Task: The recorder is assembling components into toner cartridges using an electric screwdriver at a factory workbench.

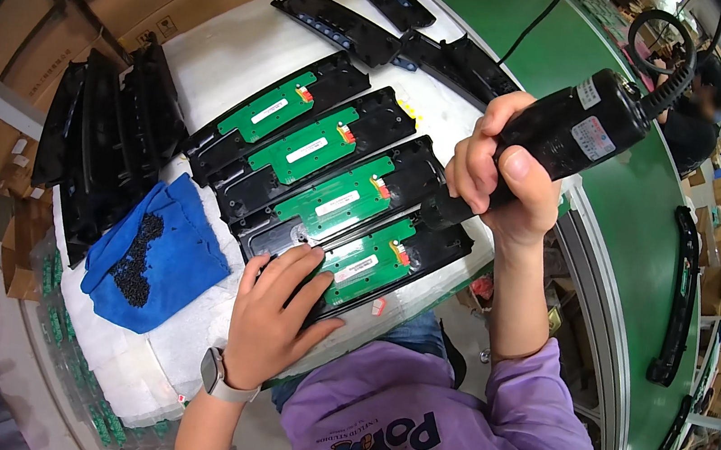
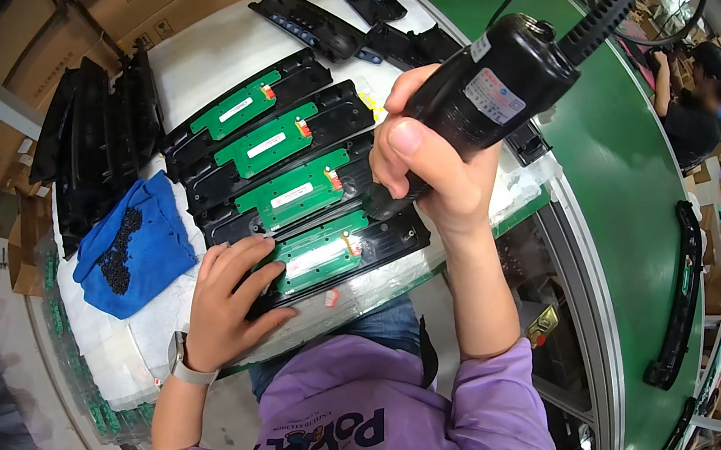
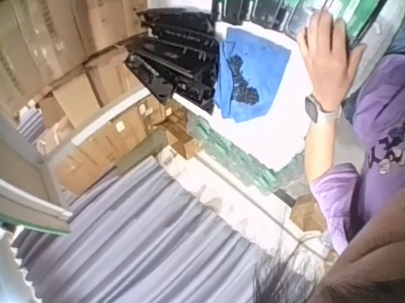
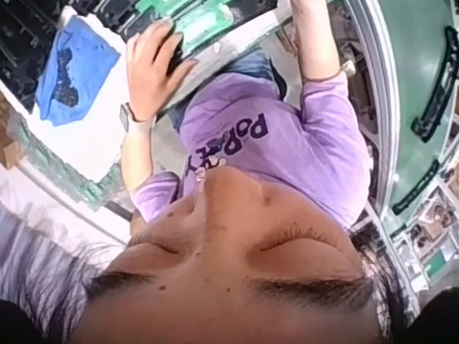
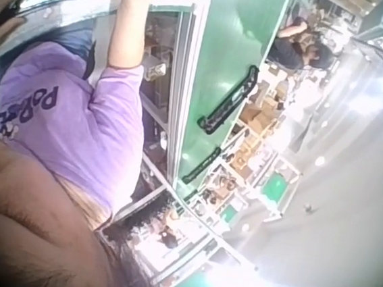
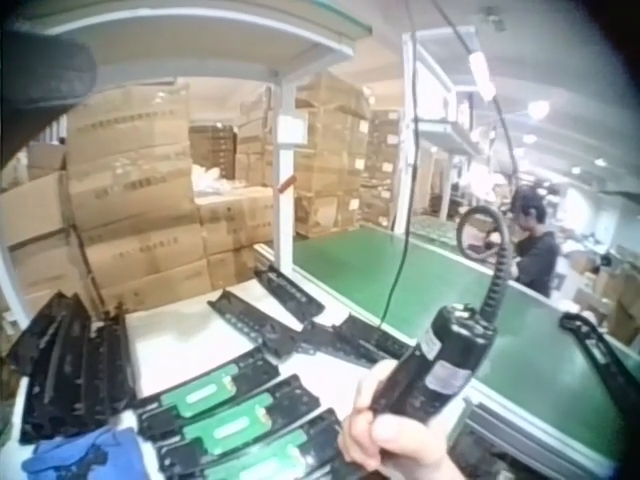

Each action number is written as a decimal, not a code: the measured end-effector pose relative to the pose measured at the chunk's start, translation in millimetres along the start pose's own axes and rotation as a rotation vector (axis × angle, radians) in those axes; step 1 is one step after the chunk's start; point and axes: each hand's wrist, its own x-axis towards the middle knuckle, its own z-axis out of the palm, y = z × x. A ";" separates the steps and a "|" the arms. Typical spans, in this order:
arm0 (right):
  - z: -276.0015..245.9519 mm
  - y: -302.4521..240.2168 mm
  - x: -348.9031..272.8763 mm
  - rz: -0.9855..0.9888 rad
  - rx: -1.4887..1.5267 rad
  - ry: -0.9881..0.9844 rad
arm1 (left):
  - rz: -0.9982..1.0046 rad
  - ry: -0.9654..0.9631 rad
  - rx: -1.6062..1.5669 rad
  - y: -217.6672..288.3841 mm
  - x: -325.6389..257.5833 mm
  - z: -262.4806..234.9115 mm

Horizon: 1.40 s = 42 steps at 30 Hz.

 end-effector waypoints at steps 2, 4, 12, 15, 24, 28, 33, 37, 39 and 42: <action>0.4 -0.8 0.7 0.002 0.013 0.004 | 0.004 0.000 -0.004 0.0 1.1 0.2; 1.4 -1.3 1.4 0.026 0.009 0.002 | 0.003 0.003 -0.010 0.3 1.4 0.6; 8.6 -0.3 3.2 0.149 -0.245 -0.083 | 0.014 0.019 -0.014 1.0 1.3 0.5; 12.0 4.7 4.8 0.169 -0.239 -0.096 | 0.016 0.037 -0.059 -0.4 0.1 1.7; 20.3 2.1 3.5 0.181 -0.270 -0.141 | 0.064 0.003 -0.025 -0.8 5.3 -5.1; 17.9 -5.2 8.3 0.153 -0.226 -0.149 | 0.034 0.021 0.009 4.1 7.3 -7.6; -2.9 -50.5 13.2 0.071 -0.236 0.026 | 0.011 -0.034 0.012 4.5 25.3 -26.8; -26.9 -44.6 16.8 0.225 -0.380 0.220 | 0.088 -0.147 -0.036 3.6 39.4 -34.9; -39.0 -42.2 18.5 0.198 -0.366 0.240 | 0.069 -0.212 0.009 8.3 43.5 -36.8; -50.1 -46.7 28.4 0.074 -0.275 0.301 | 0.007 -0.202 0.050 5.8 44.3 -32.4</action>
